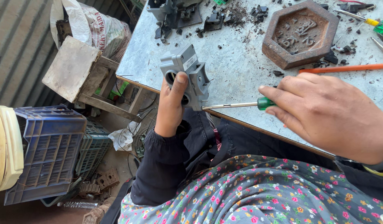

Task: The person uses a screwdriver to remove screws from a small gray plastic housing, then uses pliers to pull out internal components. The person continues to unscrew and extract parts from the housing throughout the clip.

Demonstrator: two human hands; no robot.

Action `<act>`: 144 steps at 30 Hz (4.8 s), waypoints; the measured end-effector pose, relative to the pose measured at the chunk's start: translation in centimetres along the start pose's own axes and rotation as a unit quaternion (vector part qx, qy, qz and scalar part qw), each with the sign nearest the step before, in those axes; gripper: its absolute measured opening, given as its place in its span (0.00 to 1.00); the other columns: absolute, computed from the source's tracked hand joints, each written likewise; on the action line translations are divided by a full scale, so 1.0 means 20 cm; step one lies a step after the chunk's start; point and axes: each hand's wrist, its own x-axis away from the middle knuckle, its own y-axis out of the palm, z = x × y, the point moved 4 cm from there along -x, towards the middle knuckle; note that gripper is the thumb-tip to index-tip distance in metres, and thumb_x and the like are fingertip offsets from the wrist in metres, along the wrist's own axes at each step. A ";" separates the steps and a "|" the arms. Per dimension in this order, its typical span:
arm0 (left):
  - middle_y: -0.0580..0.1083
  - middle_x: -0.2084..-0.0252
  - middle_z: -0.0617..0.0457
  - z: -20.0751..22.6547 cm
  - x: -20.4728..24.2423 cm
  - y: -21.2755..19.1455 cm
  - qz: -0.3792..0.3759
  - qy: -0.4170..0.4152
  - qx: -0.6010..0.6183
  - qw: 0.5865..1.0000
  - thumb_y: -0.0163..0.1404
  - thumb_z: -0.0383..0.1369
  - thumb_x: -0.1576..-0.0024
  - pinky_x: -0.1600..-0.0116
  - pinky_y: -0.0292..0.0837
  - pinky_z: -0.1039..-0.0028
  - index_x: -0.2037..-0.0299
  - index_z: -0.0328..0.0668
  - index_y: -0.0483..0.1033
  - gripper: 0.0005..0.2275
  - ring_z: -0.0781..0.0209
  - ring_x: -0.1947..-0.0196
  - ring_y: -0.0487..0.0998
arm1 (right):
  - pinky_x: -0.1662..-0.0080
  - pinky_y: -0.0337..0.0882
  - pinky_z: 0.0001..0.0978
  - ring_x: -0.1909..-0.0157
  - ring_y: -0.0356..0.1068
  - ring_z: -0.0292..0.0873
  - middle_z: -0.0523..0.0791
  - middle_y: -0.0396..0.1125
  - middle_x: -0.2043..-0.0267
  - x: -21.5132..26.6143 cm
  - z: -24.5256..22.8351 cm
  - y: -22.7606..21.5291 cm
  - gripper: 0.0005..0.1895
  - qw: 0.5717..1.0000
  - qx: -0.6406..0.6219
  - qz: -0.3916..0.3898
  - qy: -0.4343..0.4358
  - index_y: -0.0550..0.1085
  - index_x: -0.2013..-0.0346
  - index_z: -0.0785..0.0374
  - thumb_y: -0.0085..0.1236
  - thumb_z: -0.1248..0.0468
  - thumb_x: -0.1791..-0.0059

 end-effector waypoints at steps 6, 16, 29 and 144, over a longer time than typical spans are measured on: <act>0.72 0.47 0.52 0.02 0.00 0.01 0.007 0.015 -0.052 0.998 0.52 0.53 0.37 0.42 0.69 0.74 0.36 0.35 0.65 0.30 0.65 0.48 0.72 | 0.50 0.71 0.42 0.52 0.71 0.49 0.45 0.70 0.55 0.01 -0.03 -0.04 0.20 0.996 0.006 0.073 -0.045 0.77 0.49 0.62 0.61 0.59 0.55; 0.72 0.50 0.52 -0.01 -0.02 -0.01 0.019 -0.009 0.046 0.999 0.53 0.48 0.34 0.46 0.71 0.71 0.40 0.33 0.67 0.25 0.64 0.51 0.72 | 0.54 0.69 0.37 0.51 0.72 0.45 0.44 0.69 0.53 0.03 -0.10 -0.07 0.22 0.979 0.122 0.113 -0.115 0.76 0.44 0.62 0.53 0.61 0.53; 0.72 0.46 0.53 0.01 -0.01 0.02 0.006 0.039 -0.058 0.998 0.51 0.49 0.35 0.42 0.69 0.75 0.35 0.37 0.65 0.26 0.66 0.47 0.72 | 0.55 0.67 0.40 0.57 0.71 0.45 0.43 0.70 0.58 0.00 -0.09 -0.03 0.20 0.995 0.053 0.079 -0.037 0.75 0.48 0.63 0.57 0.57 0.51; 0.72 0.54 0.56 0.01 -0.29 0.23 -0.001 0.000 0.030 1.000 0.52 0.49 0.36 0.51 0.69 0.76 0.42 0.34 0.70 0.24 0.69 0.55 0.71 | 0.62 0.69 0.40 0.64 0.72 0.44 0.42 0.73 0.62 0.00 0.14 -0.04 0.21 0.991 0.059 0.083 -0.085 0.79 0.47 0.61 0.63 0.63 0.55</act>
